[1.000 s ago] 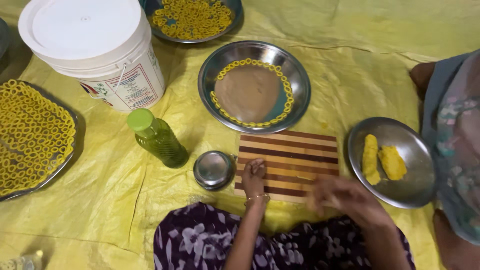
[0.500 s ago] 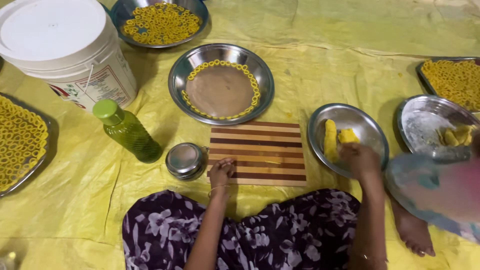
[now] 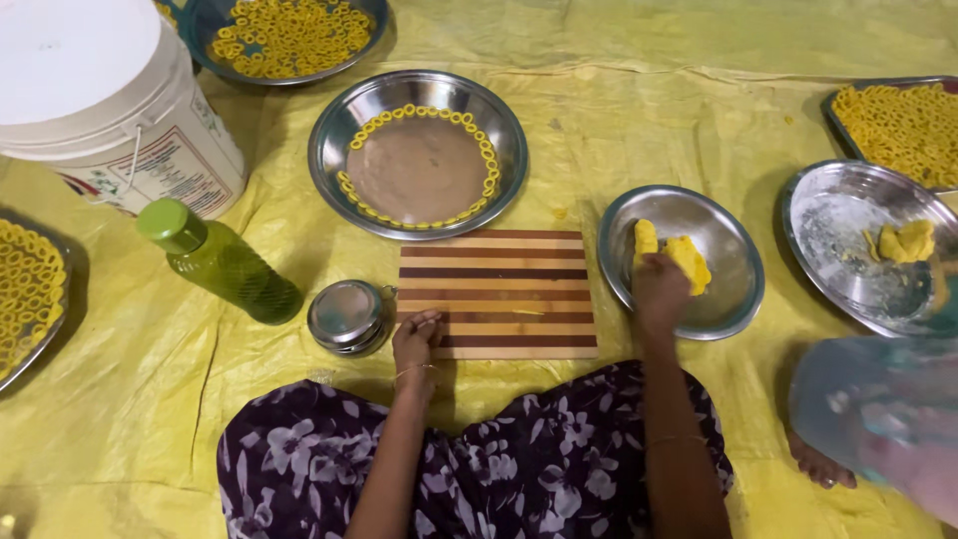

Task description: The person sits on a yellow tarp and shapes yellow dough into small rings by hand. They roll small pieces of dough into thin strips on a wooden board, then join the ends to form rings, which are placed into a metal bowl.

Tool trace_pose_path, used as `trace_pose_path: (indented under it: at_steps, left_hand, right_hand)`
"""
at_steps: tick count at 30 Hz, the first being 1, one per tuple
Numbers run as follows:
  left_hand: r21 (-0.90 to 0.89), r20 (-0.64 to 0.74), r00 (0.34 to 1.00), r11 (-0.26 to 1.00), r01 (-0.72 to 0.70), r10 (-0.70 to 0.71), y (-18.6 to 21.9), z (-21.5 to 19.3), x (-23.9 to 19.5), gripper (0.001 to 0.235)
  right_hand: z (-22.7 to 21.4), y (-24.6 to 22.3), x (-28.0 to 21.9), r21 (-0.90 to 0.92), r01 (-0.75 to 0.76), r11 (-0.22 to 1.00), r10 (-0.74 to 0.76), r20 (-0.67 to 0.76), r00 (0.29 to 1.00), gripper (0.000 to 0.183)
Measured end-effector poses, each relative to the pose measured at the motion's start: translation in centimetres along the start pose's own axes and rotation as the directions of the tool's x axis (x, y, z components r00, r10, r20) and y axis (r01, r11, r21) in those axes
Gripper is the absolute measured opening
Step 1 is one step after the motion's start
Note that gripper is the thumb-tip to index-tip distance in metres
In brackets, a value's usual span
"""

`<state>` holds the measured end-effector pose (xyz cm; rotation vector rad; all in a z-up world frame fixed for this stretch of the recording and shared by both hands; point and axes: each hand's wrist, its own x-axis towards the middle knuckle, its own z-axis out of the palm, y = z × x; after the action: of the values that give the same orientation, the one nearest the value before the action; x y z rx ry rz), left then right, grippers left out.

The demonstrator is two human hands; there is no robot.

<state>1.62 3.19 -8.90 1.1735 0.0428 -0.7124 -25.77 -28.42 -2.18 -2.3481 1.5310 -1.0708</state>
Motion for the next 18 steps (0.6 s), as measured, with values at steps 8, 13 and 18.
trace_pose_path:
  at_steps: [8, 13, 18]
  left_hand:
    - [0.023, 0.054, 0.998, 0.999, 0.022, -0.024, -4.0, -0.6, 3.5, 0.018]
    - [-0.029, 0.073, 0.993, 0.995, -0.091, 0.093, -4.3, -1.6, 3.6, 0.017]
    - [-0.043, 0.02, 1.0, 0.999, -0.023, 0.024, -2.8, -0.7, 1.8, 0.014]
  right_hand:
    - [-2.0, 7.2, -0.2, -0.109, -0.383, 0.917, 0.398, 0.263, 0.879, 0.036]
    - [-1.8, 3.2, -0.2, -0.171, -0.392, 0.904, 0.424, 0.232, 0.875, 0.053]
    - [-2.4, 1.0, -0.1, -0.19, -0.407, 0.894, 0.438, 0.17, 0.883, 0.042]
